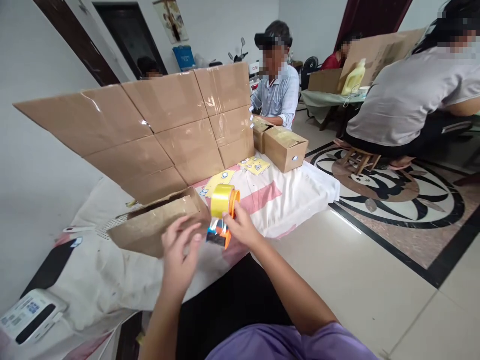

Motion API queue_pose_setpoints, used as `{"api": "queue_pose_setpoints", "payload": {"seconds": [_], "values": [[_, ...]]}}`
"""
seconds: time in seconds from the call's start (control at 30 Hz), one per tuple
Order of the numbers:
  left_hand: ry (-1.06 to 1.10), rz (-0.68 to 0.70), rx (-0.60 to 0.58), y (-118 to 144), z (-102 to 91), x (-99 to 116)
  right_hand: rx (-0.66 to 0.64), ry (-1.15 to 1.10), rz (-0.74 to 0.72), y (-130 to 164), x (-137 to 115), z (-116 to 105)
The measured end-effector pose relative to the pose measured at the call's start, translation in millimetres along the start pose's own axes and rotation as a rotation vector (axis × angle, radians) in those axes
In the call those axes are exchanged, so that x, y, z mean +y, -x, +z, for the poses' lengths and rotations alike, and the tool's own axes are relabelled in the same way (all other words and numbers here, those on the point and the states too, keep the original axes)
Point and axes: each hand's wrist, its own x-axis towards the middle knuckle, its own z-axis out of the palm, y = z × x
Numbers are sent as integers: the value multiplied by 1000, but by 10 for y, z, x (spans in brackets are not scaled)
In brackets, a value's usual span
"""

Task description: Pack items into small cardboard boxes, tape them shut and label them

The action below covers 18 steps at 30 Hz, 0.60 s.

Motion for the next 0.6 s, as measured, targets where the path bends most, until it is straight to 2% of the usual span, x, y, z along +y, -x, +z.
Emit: {"api": "queue_pose_setpoints", "payload": {"seconds": [0.07, 0.13, 0.23, 0.33, 0.4, 0.47, 0.53, 0.6], "values": [[166, -103, -141, 113, 123, 128, -39, 12, -66, 182, -190, 41], [311, -194, -189, 202, 195, 191, -25, 75, -133, 268, -297, 80], [408, -234, -61, 298, 180, 240, 22, 171, -246, 260, -334, 111], [408, -193, 119, 343, 49, 366, 25, 237, -432, 178, -356, 113], [392, -180, 166, 350, -61, 489, 4, 284, -557, 115, -405, 111], [404, -244, 71, 358, -148, 594, 27, 283, -558, 58, -475, 119], [460, -375, -87, 382, -191, 644, 99, 226, -438, 8, -548, 140], [517, -495, -177, 425, -195, 633, 174, 152, -322, -37, -607, 168]]}}
